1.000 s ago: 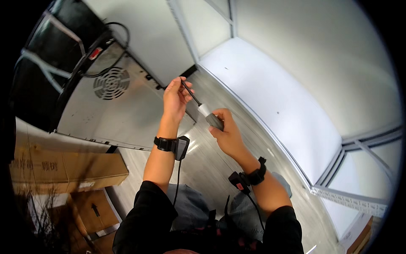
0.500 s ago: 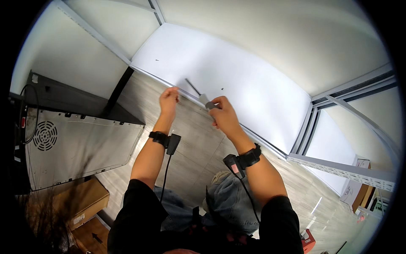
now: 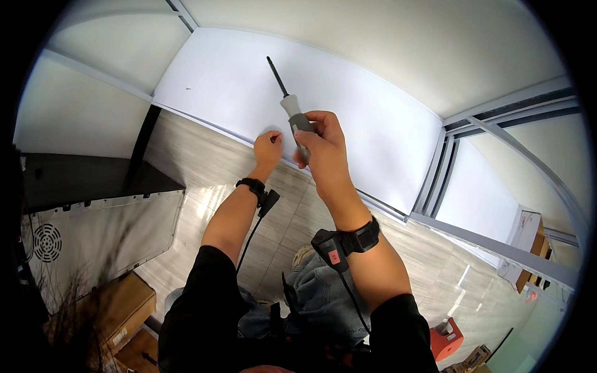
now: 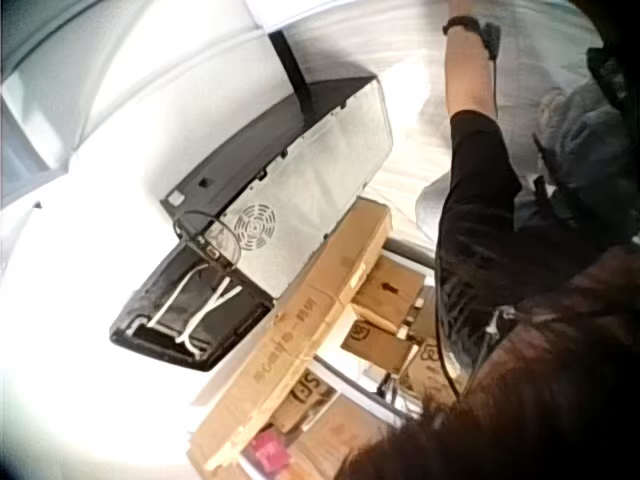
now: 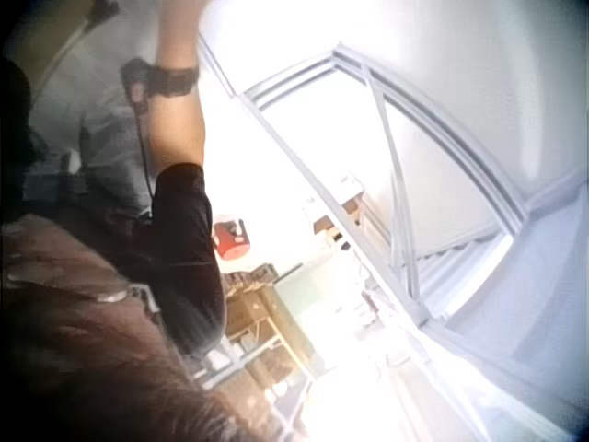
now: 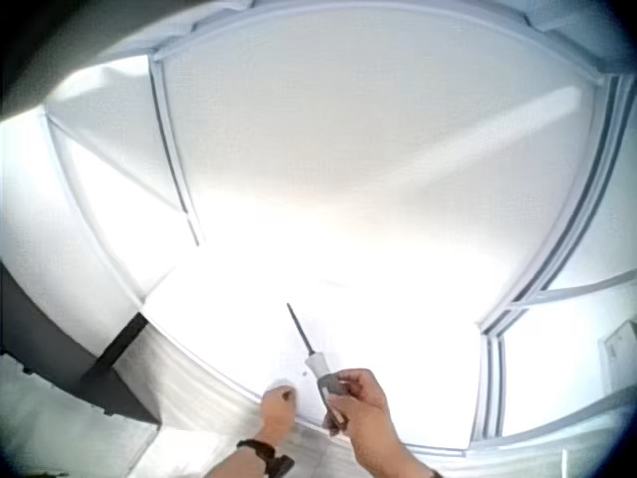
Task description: The person is assembling a large appliance, likely a refrigerator, by securing its back panel to the main body. They use a screwdriver to tighten multiple screws along the edges of the metal casing while sitting on the floor.
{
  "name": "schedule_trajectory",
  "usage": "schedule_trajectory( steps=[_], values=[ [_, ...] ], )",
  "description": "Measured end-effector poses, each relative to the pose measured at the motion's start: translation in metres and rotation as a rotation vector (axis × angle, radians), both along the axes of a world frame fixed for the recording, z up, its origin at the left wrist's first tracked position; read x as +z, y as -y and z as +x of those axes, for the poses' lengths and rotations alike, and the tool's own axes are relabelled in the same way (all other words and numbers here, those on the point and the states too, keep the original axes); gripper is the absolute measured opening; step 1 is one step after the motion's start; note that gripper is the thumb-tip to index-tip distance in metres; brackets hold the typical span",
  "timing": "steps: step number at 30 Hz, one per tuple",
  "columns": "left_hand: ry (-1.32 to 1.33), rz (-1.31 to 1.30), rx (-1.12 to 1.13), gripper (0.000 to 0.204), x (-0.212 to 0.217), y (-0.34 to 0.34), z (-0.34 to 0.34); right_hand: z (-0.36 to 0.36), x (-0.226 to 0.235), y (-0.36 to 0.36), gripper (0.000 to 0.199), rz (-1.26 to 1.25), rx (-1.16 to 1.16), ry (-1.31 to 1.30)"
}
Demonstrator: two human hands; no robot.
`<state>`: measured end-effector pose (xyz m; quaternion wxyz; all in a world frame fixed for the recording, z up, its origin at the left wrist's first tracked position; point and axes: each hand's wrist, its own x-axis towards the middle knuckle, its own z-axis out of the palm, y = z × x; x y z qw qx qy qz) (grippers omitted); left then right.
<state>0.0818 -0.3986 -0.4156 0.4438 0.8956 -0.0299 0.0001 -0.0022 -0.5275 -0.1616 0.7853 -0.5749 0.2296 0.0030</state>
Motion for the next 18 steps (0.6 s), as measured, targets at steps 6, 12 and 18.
schedule_trajectory(
  steps=[6, 12, 18],
  values=[
    [-0.016, 0.035, 0.041, 0.012, -0.001, 0.007, 0.012, -0.001, -0.002, -0.004, 0.031, -0.057, 0.043, 0.004],
    [-0.096, -0.056, 0.053, 0.017, 0.003, -0.009, 0.014, 0.006, -0.004, -0.012, 0.031, -0.082, 0.071, -0.019],
    [-0.205, -0.569, -0.008, 0.015, 0.034, -0.125, -0.001, 0.018, -0.009, -0.085, 0.033, -0.078, 0.218, -0.032]
  ],
)
